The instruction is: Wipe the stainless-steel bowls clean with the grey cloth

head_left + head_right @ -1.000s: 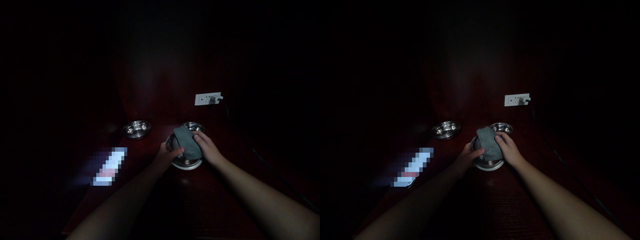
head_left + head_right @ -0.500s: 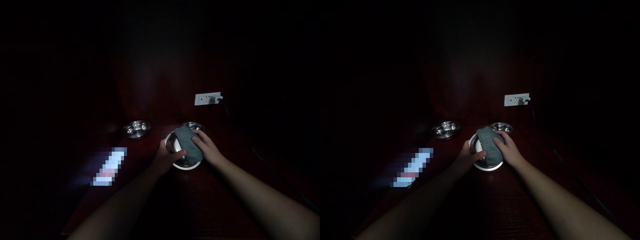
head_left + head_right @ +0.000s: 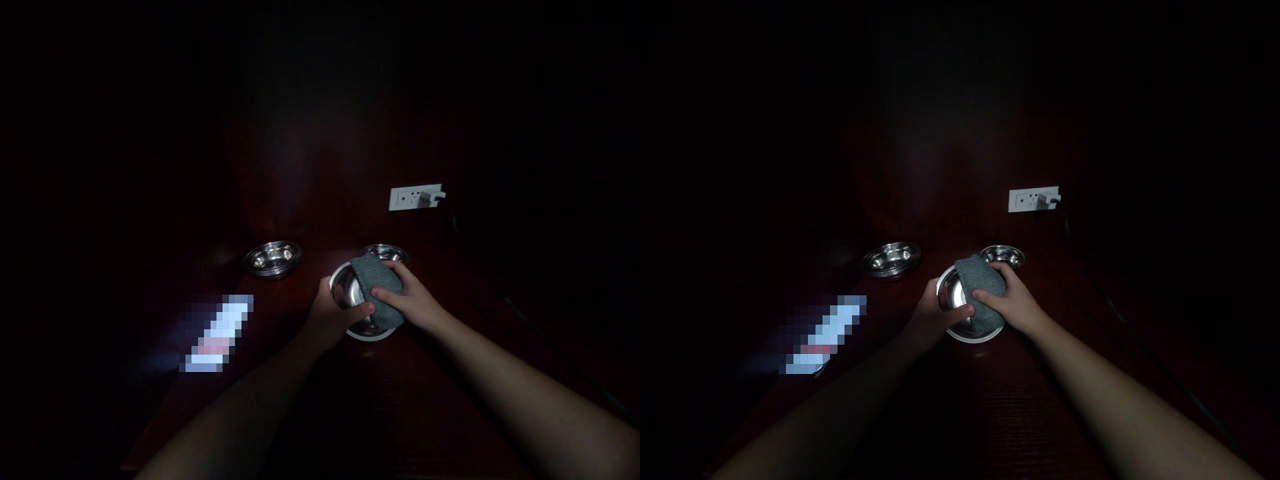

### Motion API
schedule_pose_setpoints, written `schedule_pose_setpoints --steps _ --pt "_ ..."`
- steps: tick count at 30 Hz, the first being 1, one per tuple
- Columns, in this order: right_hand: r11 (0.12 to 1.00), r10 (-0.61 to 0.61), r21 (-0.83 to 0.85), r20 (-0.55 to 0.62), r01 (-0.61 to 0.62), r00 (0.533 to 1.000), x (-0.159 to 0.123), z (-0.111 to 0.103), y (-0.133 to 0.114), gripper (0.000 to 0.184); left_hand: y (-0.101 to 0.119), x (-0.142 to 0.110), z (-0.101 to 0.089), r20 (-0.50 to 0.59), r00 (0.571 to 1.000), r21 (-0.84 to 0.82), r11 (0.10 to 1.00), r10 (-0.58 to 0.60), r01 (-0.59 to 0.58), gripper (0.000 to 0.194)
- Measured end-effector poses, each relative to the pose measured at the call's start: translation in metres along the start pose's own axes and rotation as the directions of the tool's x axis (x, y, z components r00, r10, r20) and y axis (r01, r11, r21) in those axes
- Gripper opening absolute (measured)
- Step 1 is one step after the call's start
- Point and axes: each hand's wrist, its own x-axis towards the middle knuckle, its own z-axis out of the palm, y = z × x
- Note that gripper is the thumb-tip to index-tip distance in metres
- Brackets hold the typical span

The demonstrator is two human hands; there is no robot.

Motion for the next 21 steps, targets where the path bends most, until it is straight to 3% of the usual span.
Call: schedule_pose_setpoints --steps 9,15,21 --pt "0.992 0.028 0.121 -0.031 -0.024 0.999 0.003 -0.001 0.005 0.049 -0.003 0.003 0.0 0.016 0.999 -0.092 0.995 0.043 -0.042 0.075" --pt "0.962 0.086 0.265 -0.065 -0.065 0.994 0.004 0.001 0.006 0.044 -0.005 0.005 0.001 0.02 1.0 -0.344 0.939 0.024 -0.016 0.054" --pt "0.913 0.144 0.405 -0.185 -0.058 0.972 0.008 0.003 0.007 0.045 0.004 -0.001 0.001 0.135 0.991 -0.528 0.847 0.011 0.062 0.041"
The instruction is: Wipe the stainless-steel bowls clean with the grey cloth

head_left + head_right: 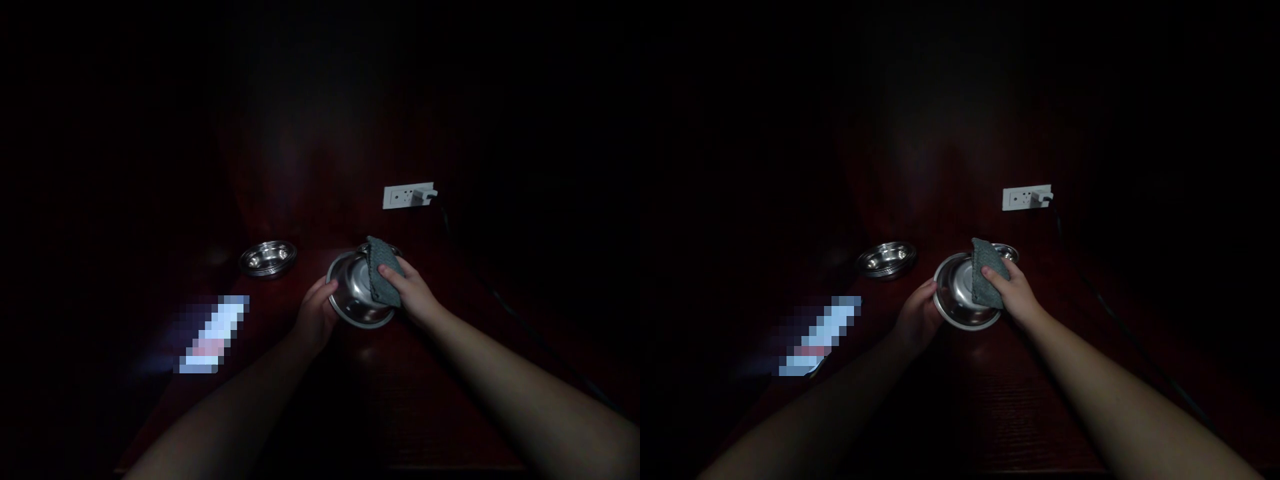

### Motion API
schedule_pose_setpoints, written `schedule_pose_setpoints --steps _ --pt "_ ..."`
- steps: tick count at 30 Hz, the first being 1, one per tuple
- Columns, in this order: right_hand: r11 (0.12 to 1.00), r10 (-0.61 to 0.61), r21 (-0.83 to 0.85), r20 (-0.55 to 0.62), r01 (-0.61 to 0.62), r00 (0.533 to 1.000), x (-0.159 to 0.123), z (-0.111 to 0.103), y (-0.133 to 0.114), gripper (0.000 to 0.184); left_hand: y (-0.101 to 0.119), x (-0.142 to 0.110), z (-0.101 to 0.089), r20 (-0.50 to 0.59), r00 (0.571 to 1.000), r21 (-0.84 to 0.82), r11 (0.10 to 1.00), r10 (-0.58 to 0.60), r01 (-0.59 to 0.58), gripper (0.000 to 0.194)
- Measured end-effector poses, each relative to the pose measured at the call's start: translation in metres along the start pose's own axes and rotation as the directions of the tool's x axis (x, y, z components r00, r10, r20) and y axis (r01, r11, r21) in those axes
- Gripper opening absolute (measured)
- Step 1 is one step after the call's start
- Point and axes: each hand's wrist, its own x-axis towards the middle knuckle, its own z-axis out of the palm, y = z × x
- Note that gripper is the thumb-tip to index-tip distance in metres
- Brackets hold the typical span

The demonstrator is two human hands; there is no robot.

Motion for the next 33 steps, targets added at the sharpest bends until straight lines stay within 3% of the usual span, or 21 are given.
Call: schedule_pose_setpoints --steps 3,5,9,14,25,33 --pt "0.999 -0.038 0.009 -0.057 0.038 0.998 0.001 0.0 0.001 0.045 -0.002 -0.005 0.001 0.069 0.997 0.037 0.999 -0.034 0.031 0.045" --pt "0.998 -0.054 -0.015 -0.058 0.053 0.997 0.001 0.001 0.001 0.045 -0.005 -0.008 0.001 0.054 0.997 0.079 0.996 -0.05 0.046 0.055" --pt "0.991 -0.067 -0.117 -0.001 0.067 0.998 -0.003 0.003 -0.002 0.048 -0.008 -0.01 0.001 -0.031 0.999 0.136 0.99 -0.045 0.048 0.058" --pt "0.966 -0.1 -0.232 0.062 0.112 0.993 -0.006 0.003 -0.006 0.047 -0.006 -0.003 -0.003 0.003 1.0 0.155 0.988 0.028 -0.028 0.06" --pt "0.958 -0.132 -0.234 0.156 0.166 0.979 -0.005 -0.004 -0.004 0.042 -0.001 0.003 -0.008 0.077 0.994 0.205 0.974 0.077 -0.091 0.059" --pt "0.957 -0.13 -0.234 0.178 0.171 0.975 -0.008 -0.002 -0.01 0.038 0.0 0.005 -0.009 0.051 0.995 0.261 0.961 0.086 -0.096 0.059"
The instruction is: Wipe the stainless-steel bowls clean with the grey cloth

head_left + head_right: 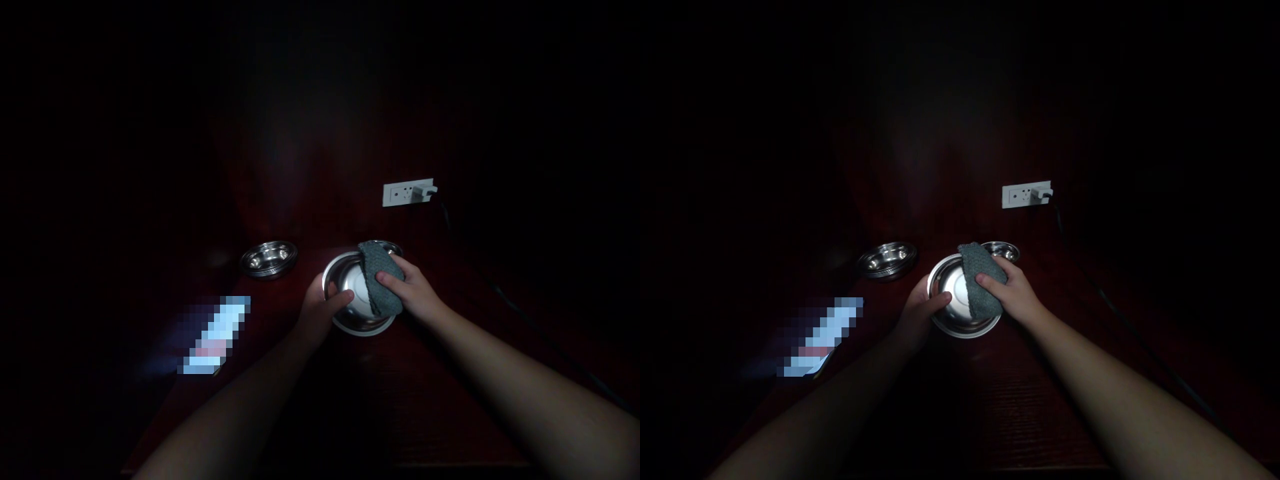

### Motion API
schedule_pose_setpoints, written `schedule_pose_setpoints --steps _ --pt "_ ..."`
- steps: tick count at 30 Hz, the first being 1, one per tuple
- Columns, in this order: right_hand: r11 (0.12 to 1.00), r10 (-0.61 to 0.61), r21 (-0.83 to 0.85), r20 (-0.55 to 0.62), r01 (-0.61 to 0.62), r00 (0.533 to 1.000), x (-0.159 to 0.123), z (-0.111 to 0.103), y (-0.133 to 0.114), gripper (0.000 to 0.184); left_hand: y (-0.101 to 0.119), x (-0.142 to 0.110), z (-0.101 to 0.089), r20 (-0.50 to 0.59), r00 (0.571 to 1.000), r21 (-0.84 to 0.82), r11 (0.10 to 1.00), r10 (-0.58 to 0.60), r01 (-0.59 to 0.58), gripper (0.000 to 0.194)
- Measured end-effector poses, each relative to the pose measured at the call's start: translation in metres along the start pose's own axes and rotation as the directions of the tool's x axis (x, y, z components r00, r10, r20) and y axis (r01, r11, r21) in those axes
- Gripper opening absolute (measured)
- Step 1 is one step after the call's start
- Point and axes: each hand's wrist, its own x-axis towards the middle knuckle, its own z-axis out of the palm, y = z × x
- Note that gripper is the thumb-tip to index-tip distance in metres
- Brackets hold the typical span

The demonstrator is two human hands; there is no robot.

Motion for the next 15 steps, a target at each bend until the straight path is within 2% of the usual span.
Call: schedule_pose_setpoints --steps 8,15 --pt "1.0 0.005 0.01 0.009 -0.005 1.0 -0.0003 0.0012 -0.0019 0.04 -0.0003 0.0001 -0.0044 -0.018 1.0 0.056 0.998 -0.015 0.016 0.057" --pt "0.999 0.01 -0.041 -0.019 -0.011 1.0 -0.0021 0.0038 -0.0042 0.038 0.0034 -0.0007 0.0017 -0.071 0.992 0.027 0.994 -0.103 0.105 0.053"
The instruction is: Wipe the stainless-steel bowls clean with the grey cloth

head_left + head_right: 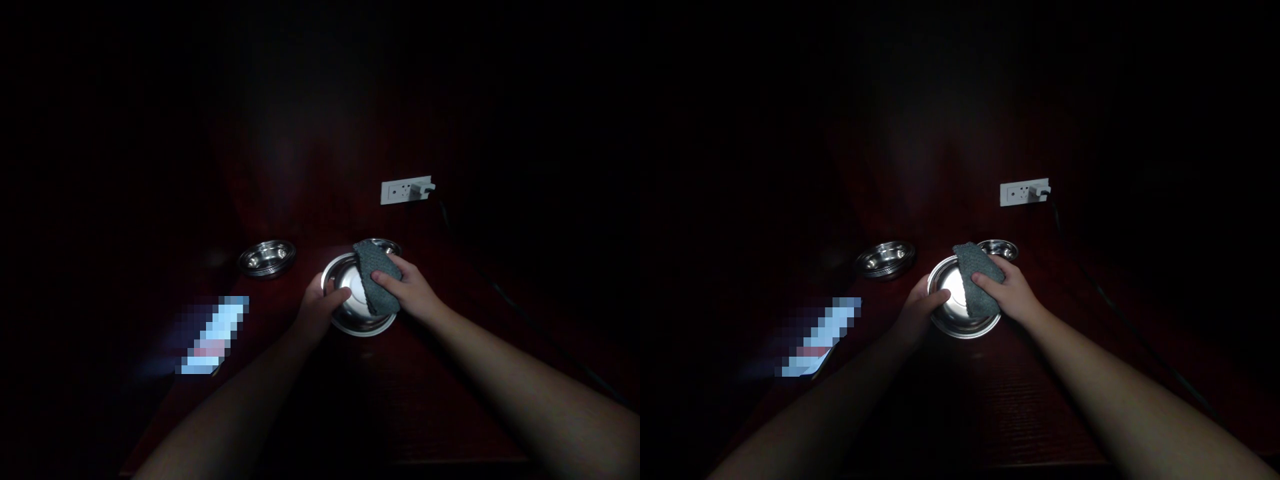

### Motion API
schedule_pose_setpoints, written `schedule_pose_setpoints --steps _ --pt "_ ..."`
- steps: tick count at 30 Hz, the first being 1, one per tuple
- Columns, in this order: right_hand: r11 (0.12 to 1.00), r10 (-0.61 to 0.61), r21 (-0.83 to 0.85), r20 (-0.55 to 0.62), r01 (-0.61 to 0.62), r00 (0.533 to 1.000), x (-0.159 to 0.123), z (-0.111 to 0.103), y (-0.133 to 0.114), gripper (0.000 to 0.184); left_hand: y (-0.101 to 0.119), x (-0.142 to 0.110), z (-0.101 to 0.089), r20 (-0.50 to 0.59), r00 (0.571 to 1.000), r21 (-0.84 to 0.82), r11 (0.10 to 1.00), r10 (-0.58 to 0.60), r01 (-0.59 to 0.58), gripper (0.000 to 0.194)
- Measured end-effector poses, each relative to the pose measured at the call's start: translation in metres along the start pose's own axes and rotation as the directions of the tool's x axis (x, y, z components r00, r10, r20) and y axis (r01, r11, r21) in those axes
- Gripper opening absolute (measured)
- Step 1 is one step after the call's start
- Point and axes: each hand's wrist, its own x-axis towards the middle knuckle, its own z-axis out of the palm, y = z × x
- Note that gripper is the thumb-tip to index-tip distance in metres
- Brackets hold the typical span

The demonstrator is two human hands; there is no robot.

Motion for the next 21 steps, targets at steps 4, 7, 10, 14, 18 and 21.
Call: schedule_pose_setpoints --steps 4,7,10,14,18,21 --pt "0.999 -0.019 -0.04 -0.004 0.019 1.0 0.0 -0.001 -0.001 0.039 0.0 0.0 0.001 -0.016 1.0 0.007 1.0 0.006 -0.006 0.05" --pt "0.998 -0.03 -0.047 -0.019 0.029 0.999 0.001 -0.002 0.002 0.04 -0.007 0.003 -0.002 -0.035 0.999 0.043 0.999 0.019 -0.017 0.051" --pt "0.998 -0.029 -0.065 -0.049 0.026 0.998 0.005 -0.004 0.006 0.043 -0.015 0.005 -0.004 -0.078 0.997 0.03 0.999 -0.018 0.02 0.051" --pt "0.995 -0.048 -0.09 -0.128 0.036 0.991 0.009 -0.007 0.009 0.044 -0.016 0.006 -0.004 -0.062 0.995 -0.147 0.987 -0.076 0.066 0.045" --pt "0.995 -0.047 -0.101 -0.215 0.025 0.976 0.01 -0.008 0.011 0.043 -0.015 0.002 -0.003 0.066 0.99 -0.233 0.963 -0.123 0.136 0.038" --pt "1.0 0.003 -0.02 -0.192 -0.007 0.981 0.01 -0.007 0.013 0.042 -0.017 -0.002 -0.003 0.115 0.983 -0.126 0.98 -0.141 0.155 0.05"
